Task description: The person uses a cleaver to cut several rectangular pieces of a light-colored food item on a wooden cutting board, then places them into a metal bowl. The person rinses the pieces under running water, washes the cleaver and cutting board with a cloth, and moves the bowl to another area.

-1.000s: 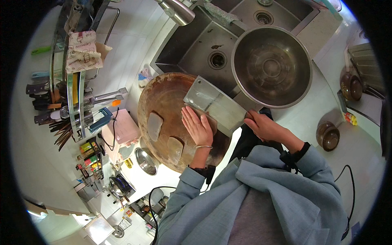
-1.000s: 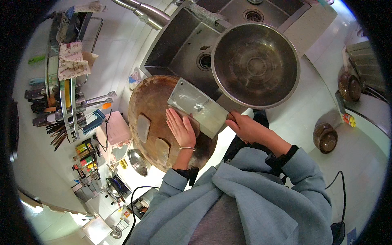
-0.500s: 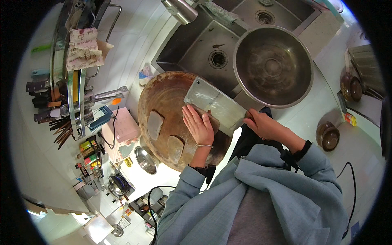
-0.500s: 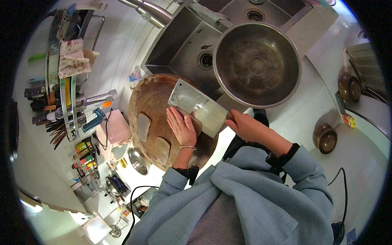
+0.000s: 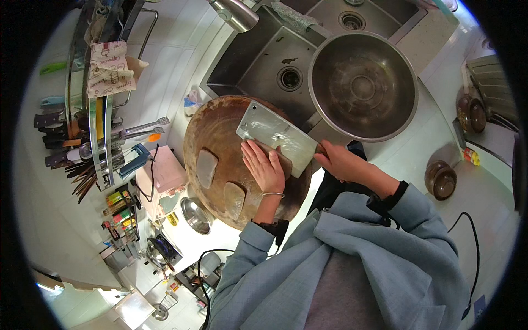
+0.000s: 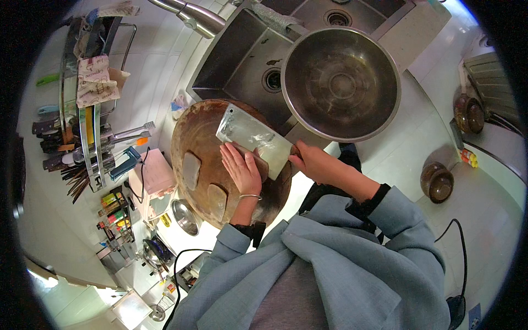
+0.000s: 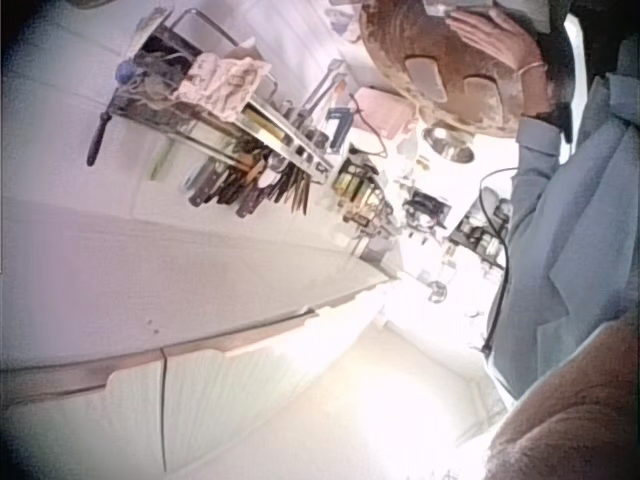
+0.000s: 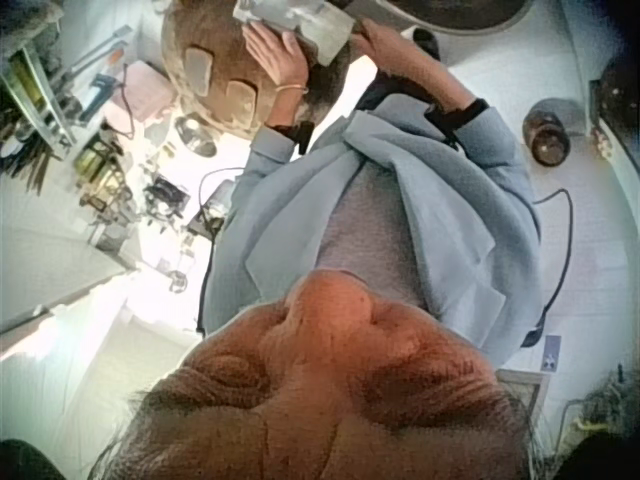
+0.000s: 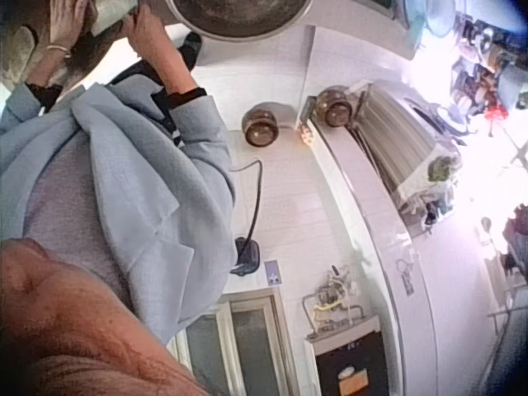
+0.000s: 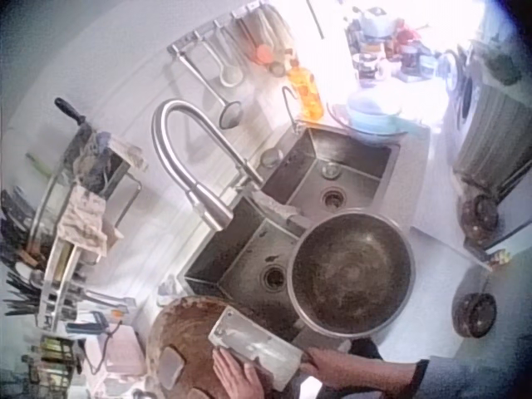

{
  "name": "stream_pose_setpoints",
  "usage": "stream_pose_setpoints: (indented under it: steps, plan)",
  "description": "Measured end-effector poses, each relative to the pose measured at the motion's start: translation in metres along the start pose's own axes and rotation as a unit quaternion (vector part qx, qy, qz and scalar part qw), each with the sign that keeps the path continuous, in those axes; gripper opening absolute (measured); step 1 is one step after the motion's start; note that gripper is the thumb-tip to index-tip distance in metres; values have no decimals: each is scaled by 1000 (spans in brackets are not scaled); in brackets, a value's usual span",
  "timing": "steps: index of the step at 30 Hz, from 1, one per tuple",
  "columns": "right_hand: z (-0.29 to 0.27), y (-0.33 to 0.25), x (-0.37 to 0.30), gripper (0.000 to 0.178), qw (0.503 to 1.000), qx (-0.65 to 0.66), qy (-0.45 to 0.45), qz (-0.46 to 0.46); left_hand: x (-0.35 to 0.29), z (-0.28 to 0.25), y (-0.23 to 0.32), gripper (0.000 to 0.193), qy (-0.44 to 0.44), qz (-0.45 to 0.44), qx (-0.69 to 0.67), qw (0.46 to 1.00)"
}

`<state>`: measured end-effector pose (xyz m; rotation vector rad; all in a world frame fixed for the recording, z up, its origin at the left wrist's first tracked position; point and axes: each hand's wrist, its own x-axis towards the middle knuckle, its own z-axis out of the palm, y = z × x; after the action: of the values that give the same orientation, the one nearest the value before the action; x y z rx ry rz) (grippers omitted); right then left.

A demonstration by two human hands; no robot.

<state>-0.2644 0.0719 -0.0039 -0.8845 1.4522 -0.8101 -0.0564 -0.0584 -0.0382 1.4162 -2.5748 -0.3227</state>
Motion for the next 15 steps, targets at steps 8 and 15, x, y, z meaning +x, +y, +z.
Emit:
stream_pose_setpoints:
  steps: [8,15]
  plan:
    - [4,12,-21,30,1000,-7,8,-1,0,3,-1,67,17,16,7,1000]
    - [11,0,2,31,999,11,-6,29,0,4,-3,66,12,16,2,1000]
